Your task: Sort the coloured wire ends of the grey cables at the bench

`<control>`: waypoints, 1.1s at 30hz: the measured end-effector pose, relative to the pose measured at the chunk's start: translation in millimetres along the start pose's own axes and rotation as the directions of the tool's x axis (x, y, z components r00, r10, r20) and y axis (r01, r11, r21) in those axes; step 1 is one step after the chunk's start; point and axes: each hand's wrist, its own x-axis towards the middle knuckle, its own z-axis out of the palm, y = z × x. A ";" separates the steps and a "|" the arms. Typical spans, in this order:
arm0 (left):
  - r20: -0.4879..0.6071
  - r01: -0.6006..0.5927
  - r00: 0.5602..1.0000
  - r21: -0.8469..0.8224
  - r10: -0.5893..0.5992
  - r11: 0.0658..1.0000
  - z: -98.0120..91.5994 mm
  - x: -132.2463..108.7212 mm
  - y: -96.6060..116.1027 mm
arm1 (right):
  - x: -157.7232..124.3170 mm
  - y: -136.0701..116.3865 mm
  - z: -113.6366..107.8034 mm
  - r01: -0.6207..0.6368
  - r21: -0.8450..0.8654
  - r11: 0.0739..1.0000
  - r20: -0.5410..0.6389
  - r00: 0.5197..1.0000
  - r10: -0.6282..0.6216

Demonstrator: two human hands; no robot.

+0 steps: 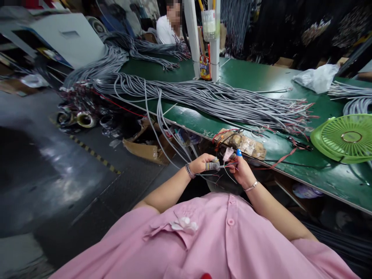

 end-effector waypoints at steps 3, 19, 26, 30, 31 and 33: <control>0.080 0.027 0.996 -0.002 -0.027 1.000 3.1 -11.6 10.0 | -1.6 3.3 -8.3 -0.017 0.083 0.996 -0.046 0.999 0.021; -0.032 -0.063 0.997 0.144 0.068 0.988 -0.8 -33.9 28.3 | -6.0 -12.9 2.5 -0.054 -0.006 0.999 0.186 0.981 0.054; -0.111 -0.057 0.991 0.107 0.069 0.993 -5.6 -10.7 12.8 | -6.6 -7.9 12.1 0.090 -0.080 0.993 0.057 0.995 -0.085; -0.099 -0.034 0.994 0.073 0.041 0.997 -8.7 -2.1 3.4 | -3.0 -7.1 14.8 0.046 -0.020 0.999 -0.023 0.999 -0.046; -0.091 -0.033 0.995 0.071 0.039 0.997 -9.2 -0.5 1.4 | -2.5 -8.2 16.4 0.042 -0.001 0.999 -0.028 0.999 -0.042; -0.072 -0.031 0.997 0.073 0.037 0.997 -9.6 2.6 -2.6 | -2.3 -10.2 20.0 0.043 0.041 0.998 -0.031 0.999 -0.041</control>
